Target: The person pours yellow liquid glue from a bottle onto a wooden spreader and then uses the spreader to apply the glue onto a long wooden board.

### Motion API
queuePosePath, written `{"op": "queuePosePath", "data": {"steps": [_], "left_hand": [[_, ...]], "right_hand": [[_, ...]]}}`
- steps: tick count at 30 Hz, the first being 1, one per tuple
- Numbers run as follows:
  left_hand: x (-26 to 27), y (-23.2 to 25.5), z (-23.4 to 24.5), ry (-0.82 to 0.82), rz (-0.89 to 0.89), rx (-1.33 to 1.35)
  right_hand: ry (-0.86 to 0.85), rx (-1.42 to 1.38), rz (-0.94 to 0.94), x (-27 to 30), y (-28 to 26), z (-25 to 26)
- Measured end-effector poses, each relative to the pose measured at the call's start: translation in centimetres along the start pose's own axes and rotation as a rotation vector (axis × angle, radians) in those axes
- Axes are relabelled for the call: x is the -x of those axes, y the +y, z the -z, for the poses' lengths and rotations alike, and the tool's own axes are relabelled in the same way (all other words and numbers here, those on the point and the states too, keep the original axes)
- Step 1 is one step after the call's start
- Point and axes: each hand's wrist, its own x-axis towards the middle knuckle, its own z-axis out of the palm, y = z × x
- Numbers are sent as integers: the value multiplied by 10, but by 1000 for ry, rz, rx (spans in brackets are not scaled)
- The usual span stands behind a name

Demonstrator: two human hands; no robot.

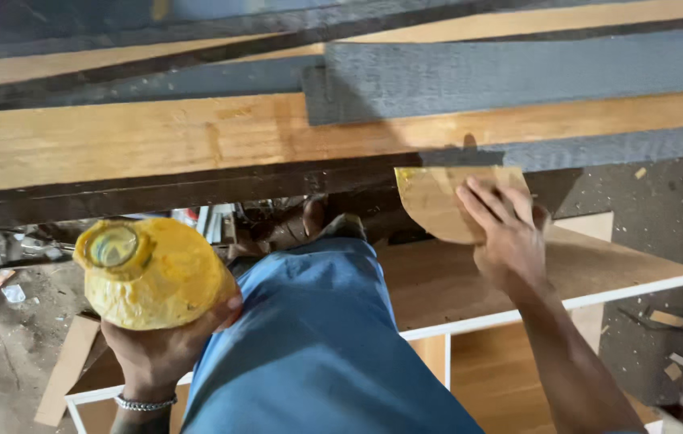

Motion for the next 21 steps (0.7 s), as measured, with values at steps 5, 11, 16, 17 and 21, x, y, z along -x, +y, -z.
{"op": "queuePosePath", "data": {"steps": [5,11,16,17,21], "left_hand": [[4,20,-24,-252,-137,-251],[11,40,-47,89,437,140],[9,10,-24,14,40,-215],[9,-3,-15,-7,-288,-533],[7,-1,-16,22,-194,-471]], "right_hand": [[-29,9,28,-23,22,-16],[-92,22,21,-40,21,-21],[-149,64,5,-43,19,-24],[-140,86,2,-42,19,-26],[16,99,110,-31,14,-23]]}}
